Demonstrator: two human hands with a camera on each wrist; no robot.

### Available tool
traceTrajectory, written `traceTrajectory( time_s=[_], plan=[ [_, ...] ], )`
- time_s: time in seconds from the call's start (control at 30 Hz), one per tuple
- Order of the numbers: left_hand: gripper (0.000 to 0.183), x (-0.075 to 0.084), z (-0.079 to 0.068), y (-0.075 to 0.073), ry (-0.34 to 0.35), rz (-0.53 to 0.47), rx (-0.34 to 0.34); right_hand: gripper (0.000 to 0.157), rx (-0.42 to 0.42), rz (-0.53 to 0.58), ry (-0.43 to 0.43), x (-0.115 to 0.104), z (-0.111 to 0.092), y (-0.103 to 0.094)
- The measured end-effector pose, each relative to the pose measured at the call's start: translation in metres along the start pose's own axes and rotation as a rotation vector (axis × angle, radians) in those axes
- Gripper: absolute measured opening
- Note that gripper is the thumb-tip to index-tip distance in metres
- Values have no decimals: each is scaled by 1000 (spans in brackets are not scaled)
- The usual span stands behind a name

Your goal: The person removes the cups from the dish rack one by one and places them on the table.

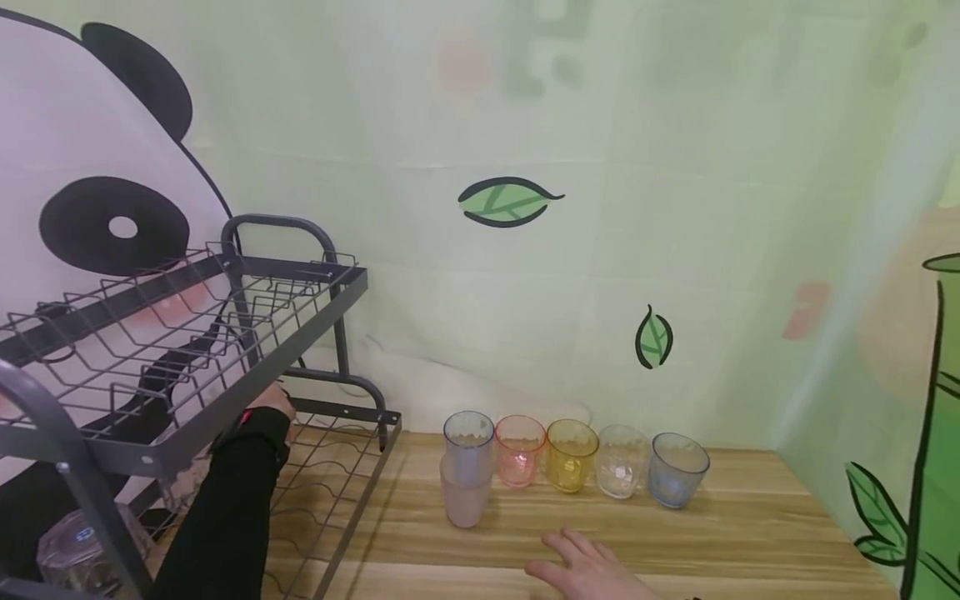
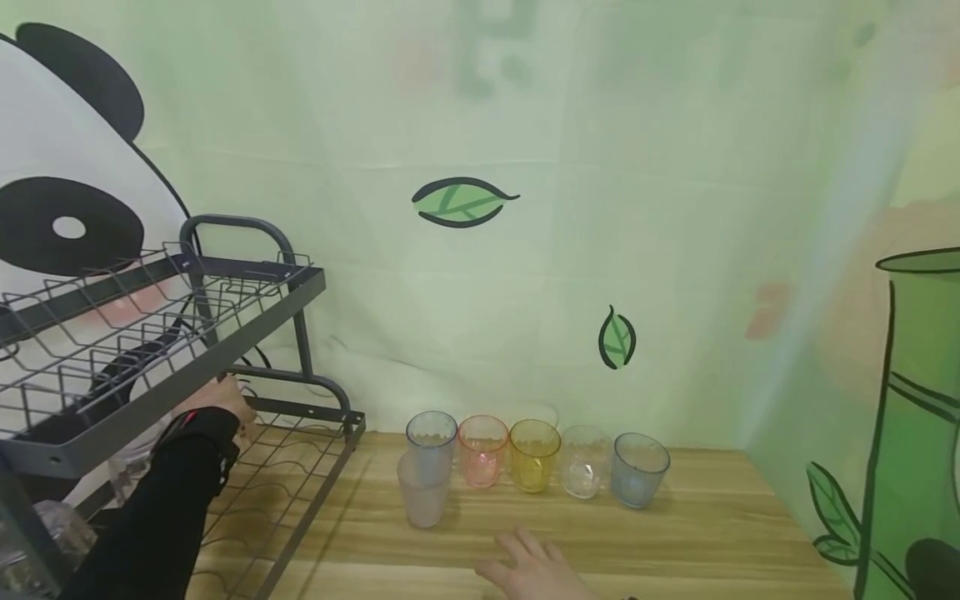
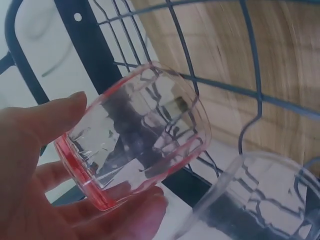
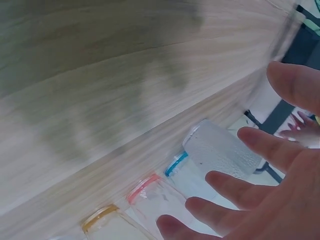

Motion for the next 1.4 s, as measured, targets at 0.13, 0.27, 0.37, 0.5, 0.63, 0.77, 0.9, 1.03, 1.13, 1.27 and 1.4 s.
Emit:
traceTrajectory(
  time_s=[0.13, 0.27, 0.37, 0.5, 0.63, 0.77, 0.9, 1.03, 1.13, 1.27, 1.4],
  plan=[
    [29, 68, -71, -72, -76, -36, -81, 61, 34, 56, -42, -6, 1, -5],
    [36, 127, -127, -126, -153, -61, -124, 57, 93, 134, -68, -14, 4, -19],
    [23, 150, -142, -138, -159, -69, -88, 56, 107, 250, -41, -15, 6, -28],
    [26, 182, -156, -147, -127, -63, -50, 58, 133, 409, 9, -10, 6, -37],
    [45, 210, -174, -154, -70, -62, -14, 60, 157, 499, 71, 0, 7, -39],
    [55, 227, -196, -155, -30, -132, -10, 62, 189, 527, 91, 6, 8, -39],
    [64, 243, -221, -151, 32, -273, -12, 61, 237, 527, 79, 6, 11, -41],
    [63, 259, -241, -136, 101, -479, -91, 59, 280, 545, 71, 6, 12, -46],
    [63, 265, -251, -125, 104, -618, -170, 57, 302, 590, 58, 5, 14, -50],
    [57, 271, -258, -112, 98, -801, -241, 56, 323, 663, 51, 2, 16, -55],
    [56, 281, -264, -100, 133, -913, -309, 57, 329, 713, 77, 2, 18, -61]
  ],
)
Point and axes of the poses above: each hand's wrist, its own z-axis towards the middle knuckle, its own y-axis out of the palm, x = y × z, the point moved 9 cm from there along z, towards the middle knuckle, and after that the axes turned 1 degree about y, right-handed, at the moved point
